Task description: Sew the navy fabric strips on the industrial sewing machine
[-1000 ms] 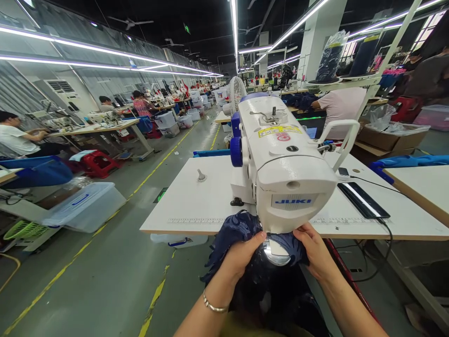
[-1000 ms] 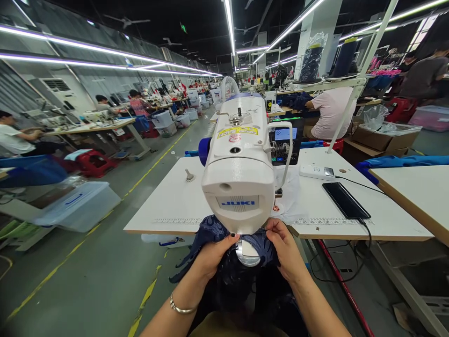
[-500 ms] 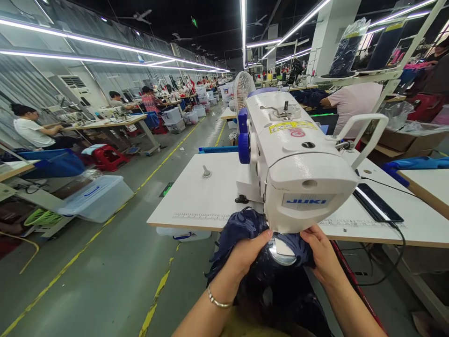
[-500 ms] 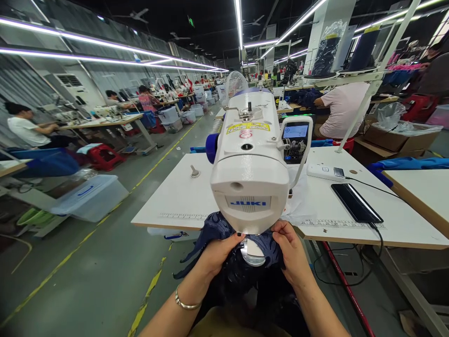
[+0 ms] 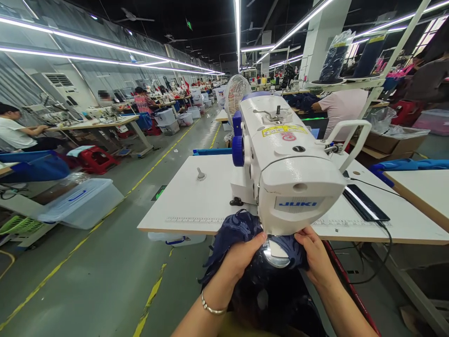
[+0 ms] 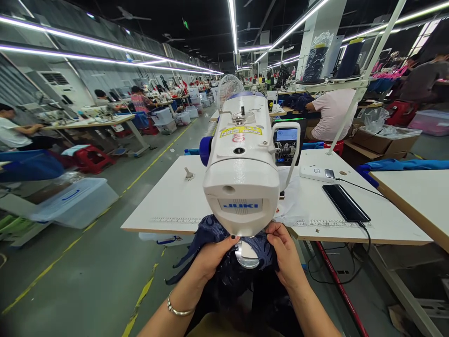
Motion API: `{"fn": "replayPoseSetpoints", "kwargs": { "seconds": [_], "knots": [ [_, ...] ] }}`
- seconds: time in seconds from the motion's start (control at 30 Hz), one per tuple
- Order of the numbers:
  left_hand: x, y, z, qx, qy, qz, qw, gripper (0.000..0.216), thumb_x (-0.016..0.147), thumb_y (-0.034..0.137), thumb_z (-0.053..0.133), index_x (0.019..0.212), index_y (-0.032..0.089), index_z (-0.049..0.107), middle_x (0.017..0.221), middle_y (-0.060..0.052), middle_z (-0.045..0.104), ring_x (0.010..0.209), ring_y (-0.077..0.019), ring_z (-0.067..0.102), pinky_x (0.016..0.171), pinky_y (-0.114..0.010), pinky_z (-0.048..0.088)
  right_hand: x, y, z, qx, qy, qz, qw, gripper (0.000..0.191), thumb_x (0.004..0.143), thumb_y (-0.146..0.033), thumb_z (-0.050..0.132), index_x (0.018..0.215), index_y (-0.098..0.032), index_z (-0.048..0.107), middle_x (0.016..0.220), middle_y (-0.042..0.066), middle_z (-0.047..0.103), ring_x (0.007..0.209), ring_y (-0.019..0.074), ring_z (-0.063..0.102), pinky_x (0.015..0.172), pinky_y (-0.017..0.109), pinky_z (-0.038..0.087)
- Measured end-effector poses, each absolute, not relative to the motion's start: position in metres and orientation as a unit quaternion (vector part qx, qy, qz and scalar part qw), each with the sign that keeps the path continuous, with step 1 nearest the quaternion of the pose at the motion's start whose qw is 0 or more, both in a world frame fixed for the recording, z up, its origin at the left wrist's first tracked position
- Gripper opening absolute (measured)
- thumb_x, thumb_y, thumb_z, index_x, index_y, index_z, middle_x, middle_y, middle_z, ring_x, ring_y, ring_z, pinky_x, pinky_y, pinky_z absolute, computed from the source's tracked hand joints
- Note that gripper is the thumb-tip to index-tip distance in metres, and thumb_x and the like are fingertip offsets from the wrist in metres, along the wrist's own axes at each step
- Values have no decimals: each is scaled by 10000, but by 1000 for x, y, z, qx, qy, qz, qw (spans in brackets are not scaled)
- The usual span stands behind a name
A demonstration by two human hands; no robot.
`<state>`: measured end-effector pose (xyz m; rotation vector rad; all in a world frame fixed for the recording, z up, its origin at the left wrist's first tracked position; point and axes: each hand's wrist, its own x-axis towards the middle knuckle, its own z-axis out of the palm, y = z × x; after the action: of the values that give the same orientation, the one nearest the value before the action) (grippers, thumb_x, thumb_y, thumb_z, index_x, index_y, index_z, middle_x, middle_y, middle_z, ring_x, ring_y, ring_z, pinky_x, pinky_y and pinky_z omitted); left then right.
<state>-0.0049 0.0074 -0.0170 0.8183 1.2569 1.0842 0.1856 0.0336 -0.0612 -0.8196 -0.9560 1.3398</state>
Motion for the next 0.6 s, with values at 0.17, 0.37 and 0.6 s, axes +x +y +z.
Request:
{"fn": "replayPoseSetpoints", "kwargs": {
  "seconds": [0.17,0.37,0.6],
  "knots": [
    [-4,8,-13,348,542,461,611,474,620,472,803,974,164,738,1128,-65,709,1131,-274,612,1057,-392,443,185,32,-60,-349,-389,597,608,100,776,-272,658,812,-256,566,760,-29,519,734,165,479,643,237,407],
    [-3,7,-14,356,513,481,616,468,632,452,796,978,142,731,1142,-97,701,1139,-299,604,1071,-425,426,185,30,-59,-354,-384,598,609,102,768,-270,670,789,-250,572,753,-29,514,710,155,458,618,221,394],
    [-4,8,-19,349,510,485,619,466,599,462,810,932,142,747,1098,-107,717,1125,-311,610,1064,-438,430,186,30,-61,-353,-392,599,603,101,782,-282,665,864,-256,613,777,-32,519,735,150,449,649,211,399]
  ]
}}
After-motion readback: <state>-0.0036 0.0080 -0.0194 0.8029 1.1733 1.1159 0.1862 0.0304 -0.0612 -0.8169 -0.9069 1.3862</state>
